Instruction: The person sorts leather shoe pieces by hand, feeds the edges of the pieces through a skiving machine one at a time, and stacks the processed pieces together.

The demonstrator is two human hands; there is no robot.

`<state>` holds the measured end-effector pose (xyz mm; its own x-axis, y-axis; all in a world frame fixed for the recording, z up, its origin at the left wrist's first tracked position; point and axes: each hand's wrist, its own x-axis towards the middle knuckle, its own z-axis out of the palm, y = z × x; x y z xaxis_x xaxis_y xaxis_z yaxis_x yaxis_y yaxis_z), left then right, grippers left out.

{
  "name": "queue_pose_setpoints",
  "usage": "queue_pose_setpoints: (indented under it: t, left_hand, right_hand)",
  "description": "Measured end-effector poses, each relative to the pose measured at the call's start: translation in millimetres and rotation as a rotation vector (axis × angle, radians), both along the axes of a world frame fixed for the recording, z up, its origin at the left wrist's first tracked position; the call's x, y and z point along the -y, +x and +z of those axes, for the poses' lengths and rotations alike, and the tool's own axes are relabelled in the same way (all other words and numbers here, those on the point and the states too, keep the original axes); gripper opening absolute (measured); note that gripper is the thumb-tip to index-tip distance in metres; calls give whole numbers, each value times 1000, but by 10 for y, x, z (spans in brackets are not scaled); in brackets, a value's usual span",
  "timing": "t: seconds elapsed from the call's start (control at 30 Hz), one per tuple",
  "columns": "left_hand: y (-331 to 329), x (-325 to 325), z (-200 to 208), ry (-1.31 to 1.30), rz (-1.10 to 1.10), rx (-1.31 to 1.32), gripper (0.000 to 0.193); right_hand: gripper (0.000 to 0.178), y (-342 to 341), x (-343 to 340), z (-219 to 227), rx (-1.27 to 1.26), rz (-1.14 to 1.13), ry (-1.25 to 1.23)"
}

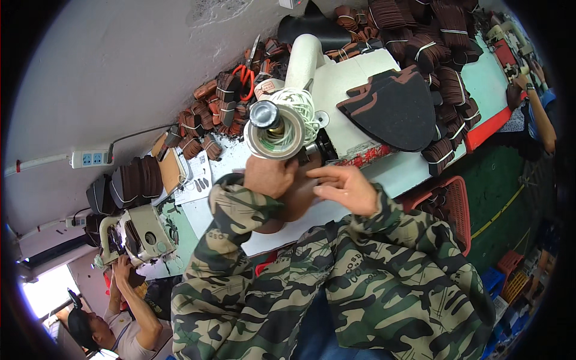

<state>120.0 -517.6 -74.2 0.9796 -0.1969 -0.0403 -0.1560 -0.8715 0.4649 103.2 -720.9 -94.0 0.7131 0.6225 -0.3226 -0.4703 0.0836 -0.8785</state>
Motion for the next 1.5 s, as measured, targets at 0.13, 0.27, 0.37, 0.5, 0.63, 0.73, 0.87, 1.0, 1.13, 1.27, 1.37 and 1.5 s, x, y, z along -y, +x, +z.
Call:
queue_pose_setpoints:
  t: [0.13, 0.27, 0.37, 0.5, 0.63, 0.73, 0.87, 1.0, 1.13, 1.27, 1.37, 1.5]
  left_hand:
    - [-107, 4, -39, 4, -8, 34, 25]
    - [-177, -46, -65, -356, -39, -200, 19]
    - [-326, -138, 114, -898, 112, -1074, 24]
    - [-377, -246, -177, -1235, 275, -1109, 27]
    - [-45, -235, -130, -930, 430, -1028, 22]
    - [117, -172, -146, -790, 402, -784, 24]
    - [-70, -237, -531, -603, 134, -360, 28]
    - [-23, -224, -352, -840, 312, -557, 30]
    - [-314, -682, -791, 317, 121, -3, 13]
    - [-865, -841, -1192, 477, -50, -275, 20]
    - [-931, -782, -1204, 445, -12, -263, 19]
    - [-1064, -799, -1247, 423, 55, -221, 19]
  right_hand:
    - [28, 374, 202, 301, 653, 145, -429]
    - [24, 460, 364, 471, 633, 22, -446]
    - [22, 307, 367, 558, 648, -159, -365]
    - [22, 66, 318, 363, 899, 15, -571]
    - [26, -260, 64, 229, 789, 242, -575]
    - [26, -186, 25, 304, 842, 102, -492]
    - [25, 82, 275, 712, 902, 133, -637]
    - [25, 249, 639, 820, 938, -71, -566]
    - [36, 406, 782, 1148, 1225, -687, -806]
    - [37, 490, 775, 1066, 1350, -418, -1045]
    - [25, 407, 738, 536, 1272, -221, -969]
    - [17, 227, 411, 486, 1132, -263, -752]
